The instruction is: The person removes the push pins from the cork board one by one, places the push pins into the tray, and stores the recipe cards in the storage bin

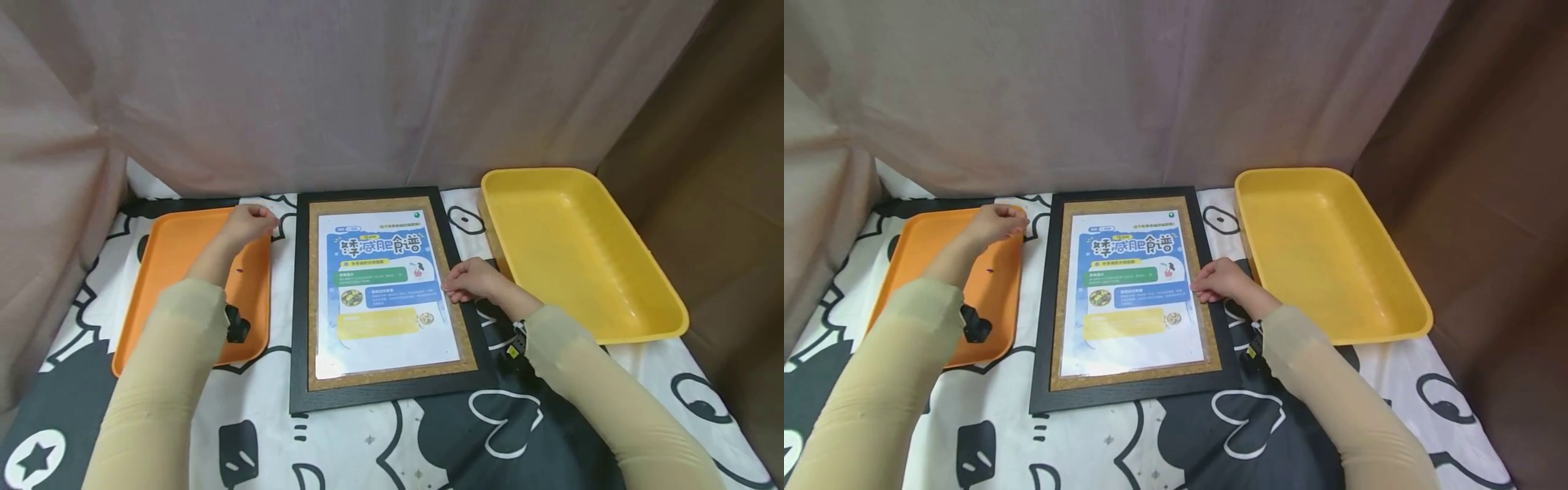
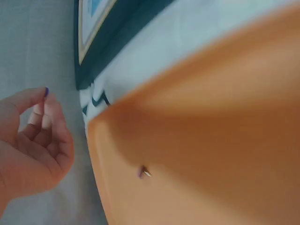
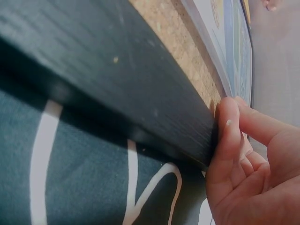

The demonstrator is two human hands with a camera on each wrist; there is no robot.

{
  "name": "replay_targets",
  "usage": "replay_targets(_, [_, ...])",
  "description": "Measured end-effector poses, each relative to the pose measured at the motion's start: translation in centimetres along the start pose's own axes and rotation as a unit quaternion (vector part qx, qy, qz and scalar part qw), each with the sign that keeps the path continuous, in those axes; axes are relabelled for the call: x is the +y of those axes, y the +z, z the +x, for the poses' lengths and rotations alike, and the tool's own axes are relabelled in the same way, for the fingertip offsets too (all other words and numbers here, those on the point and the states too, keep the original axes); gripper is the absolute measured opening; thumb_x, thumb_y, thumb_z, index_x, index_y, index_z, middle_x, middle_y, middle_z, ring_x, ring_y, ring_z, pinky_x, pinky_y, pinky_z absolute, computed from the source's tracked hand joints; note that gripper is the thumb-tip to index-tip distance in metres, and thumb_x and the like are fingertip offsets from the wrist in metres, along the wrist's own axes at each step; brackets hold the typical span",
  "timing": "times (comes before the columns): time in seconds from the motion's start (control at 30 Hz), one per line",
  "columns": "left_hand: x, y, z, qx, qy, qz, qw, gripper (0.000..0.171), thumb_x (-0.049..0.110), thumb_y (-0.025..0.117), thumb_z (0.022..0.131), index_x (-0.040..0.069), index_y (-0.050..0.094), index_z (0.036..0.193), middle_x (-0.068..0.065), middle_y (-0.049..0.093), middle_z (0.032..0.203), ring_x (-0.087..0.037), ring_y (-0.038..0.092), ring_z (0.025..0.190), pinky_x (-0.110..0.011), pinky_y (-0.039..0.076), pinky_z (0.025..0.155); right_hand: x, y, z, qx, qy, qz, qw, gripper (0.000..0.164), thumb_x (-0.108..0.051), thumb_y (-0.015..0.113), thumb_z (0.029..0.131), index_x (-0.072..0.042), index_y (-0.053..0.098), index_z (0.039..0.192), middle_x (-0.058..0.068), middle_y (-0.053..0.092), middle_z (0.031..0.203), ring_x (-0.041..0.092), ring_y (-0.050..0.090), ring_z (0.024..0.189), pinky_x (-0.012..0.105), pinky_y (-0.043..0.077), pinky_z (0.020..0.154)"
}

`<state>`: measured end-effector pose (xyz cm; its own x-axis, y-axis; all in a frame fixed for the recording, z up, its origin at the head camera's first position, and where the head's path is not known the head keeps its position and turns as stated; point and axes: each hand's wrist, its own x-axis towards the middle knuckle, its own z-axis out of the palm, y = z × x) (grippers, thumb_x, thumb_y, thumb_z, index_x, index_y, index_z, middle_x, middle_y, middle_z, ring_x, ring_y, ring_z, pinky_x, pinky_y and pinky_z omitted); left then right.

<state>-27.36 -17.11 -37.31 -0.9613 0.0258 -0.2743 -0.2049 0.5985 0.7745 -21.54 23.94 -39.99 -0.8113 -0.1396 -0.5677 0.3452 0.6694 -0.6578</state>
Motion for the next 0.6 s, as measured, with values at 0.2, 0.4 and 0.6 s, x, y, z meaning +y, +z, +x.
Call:
replay_targets(0.2, [-2.0, -0.6, -0.8, 0.019, -0.002, 0.017, 0.9997, 0.026, 0.024, 0.05, 0.094, -0.002, 0.053, 0.101, -0.006, 0.05, 0.094, -0.018, 0.043, 0.082, -0.029, 0.037, 0.072, -0.2, 0.1, -0.1, -0.009, -0.013, 0.008, 1.0, 0.019, -0.012, 0.062, 0.088, 0.005, 0.063, 0.094, 0.005, 0.066, 0.07, 0.008, 0.062, 0.058, 0.019, 0.05, 0.056])
replay_targets(0.4, [-3.8, -1.1, -1.4, 0.03, -0.012, 0.016, 0.9993, 0.029, 0.021, 0.049, 0.095, -0.005, 0.051, 0.107, -0.014, 0.051, 0.101, -0.022, 0.045, 0.087, -0.029, 0.038, 0.074, 0.1, 0.2, 0.2, 0.006, -0.008, -0.003, 1.0, 0.018, -0.012, 0.06, 0.09, 0.006, 0.061, 0.096, 0.0, 0.063, 0.066, 0.005, 0.059, 0.056, 0.018, 0.048, 0.054])
replay_targets(0.6, [-5.7, -1.6, -1.7, 0.043, -0.044, 0.03, 0.9977, 0.029, 0.02, 0.048, 0.095, -0.006, 0.052, 0.108, -0.016, 0.053, 0.103, -0.022, 0.048, 0.086, -0.025, 0.04, 0.071, 0.2, 0.2, 0.0, 0.009, -0.009, -0.002, 1.0, 0.017, -0.012, 0.06, 0.09, 0.005, 0.061, 0.094, -0.001, 0.062, 0.064, 0.005, 0.059, 0.054, 0.017, 0.048, 0.052])
